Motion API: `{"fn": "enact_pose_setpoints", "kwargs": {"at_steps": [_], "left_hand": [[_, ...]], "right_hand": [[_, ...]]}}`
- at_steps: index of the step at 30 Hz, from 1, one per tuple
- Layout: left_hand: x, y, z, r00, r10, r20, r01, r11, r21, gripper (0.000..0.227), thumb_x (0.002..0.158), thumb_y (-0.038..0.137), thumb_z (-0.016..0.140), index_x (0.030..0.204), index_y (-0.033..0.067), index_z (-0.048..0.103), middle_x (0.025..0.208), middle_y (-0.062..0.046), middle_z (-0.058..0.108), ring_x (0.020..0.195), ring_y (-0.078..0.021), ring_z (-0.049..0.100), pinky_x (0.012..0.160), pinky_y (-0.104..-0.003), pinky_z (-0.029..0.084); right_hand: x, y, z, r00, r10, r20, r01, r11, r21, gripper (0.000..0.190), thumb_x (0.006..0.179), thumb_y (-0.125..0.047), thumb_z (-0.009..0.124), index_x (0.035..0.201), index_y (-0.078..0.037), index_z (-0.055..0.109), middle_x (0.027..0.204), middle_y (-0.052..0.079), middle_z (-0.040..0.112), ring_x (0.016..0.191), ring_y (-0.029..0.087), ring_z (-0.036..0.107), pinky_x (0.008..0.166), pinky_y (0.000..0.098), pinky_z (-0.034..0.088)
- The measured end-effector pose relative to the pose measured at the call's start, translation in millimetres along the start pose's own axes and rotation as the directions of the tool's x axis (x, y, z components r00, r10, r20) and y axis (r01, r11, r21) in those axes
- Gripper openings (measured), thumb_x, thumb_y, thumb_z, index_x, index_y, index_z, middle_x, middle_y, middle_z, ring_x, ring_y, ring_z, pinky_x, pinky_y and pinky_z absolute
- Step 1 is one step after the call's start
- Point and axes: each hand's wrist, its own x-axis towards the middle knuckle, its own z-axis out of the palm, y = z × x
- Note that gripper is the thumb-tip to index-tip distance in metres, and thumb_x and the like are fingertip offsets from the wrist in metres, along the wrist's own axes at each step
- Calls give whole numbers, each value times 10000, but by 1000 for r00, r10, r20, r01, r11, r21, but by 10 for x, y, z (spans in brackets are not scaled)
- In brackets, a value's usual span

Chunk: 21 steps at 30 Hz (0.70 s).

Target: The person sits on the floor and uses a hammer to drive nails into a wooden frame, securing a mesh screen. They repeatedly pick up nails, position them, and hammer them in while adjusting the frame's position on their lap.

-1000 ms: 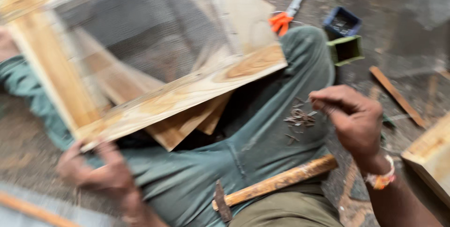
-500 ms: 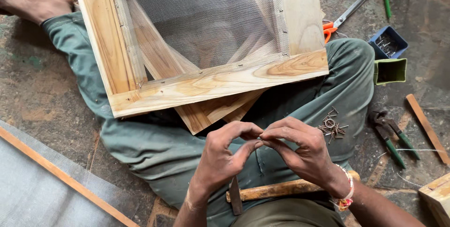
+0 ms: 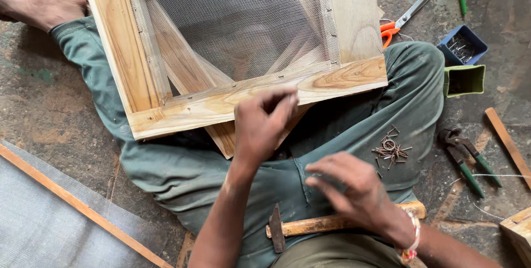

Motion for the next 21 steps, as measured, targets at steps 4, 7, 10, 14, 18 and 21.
{"fn": "enact_pose_setpoints", "kwargs": {"at_steps": [4, 7, 10, 14, 18, 21], "left_hand": [[475, 7, 154, 996, 73, -50, -68, 993, 99, 161, 916, 133, 703, 1027, 41, 774, 786, -35, 780, 687, -62, 724, 636, -243, 589], [668, 14, 211, 995, 89, -53, -68, 948, 311, 166, 899, 164, 707, 1000, 63, 792, 743, -30, 779, 621, -74, 719, 615, -252, 583], [739, 5, 221, 993, 122, -12, -104, 896, 431, 179, 895, 184, 706, 984, 63, 803, 709, -35, 768, 589, -86, 702, 616, -270, 574], [763, -21, 214, 997, 82, 15, -80, 895, 439, 187, 900, 196, 687, 978, 67, 799, 679, -21, 753, 573, -79, 693, 603, -268, 579], [763, -46, 222, 993, 119, 8, -110, 886, 450, 177, 900, 184, 697, 969, 60, 802, 658, -19, 739, 552, -73, 668, 590, -261, 559], [770, -65, 247, 995, 102, 3, -92, 879, 468, 169, 906, 189, 694, 976, 71, 793, 642, -4, 729, 528, -62, 639, 553, -265, 543]], "right_hand": [[-145, -26, 113, 987, -27, 159, 26, 1000, 7, 260, 822, -181, 812, 1015, -25, 731, 917, 114, 715, 831, 293, 707, 690, 379, 574], [-198, -25, 159, 969, -50, 242, 50, 999, 6, 265, 831, -192, 808, 1018, -21, 729, 900, 104, 704, 815, 294, 683, 677, 393, 562], [-199, 3, 158, 956, -55, 289, 56, 998, 5, 267, 834, -189, 800, 1026, -18, 728, 883, 102, 690, 803, 293, 660, 668, 403, 549], [-176, 39, 149, 950, -53, 307, 48, 999, 23, 271, 840, -194, 798, 1031, -16, 725, 869, 95, 679, 798, 286, 653, 669, 403, 545], [-179, 61, 161, 938, -64, 341, 70, 998, -3, 259, 852, -215, 782, 1006, -21, 711, 843, 95, 648, 780, 288, 633, 651, 414, 529], [-214, 70, 153, 899, -26, 438, 55, 997, -54, 244, 859, -256, 777, 912, -37, 682, 812, 96, 609, 778, 288, 609, 657, 421, 513]]}}
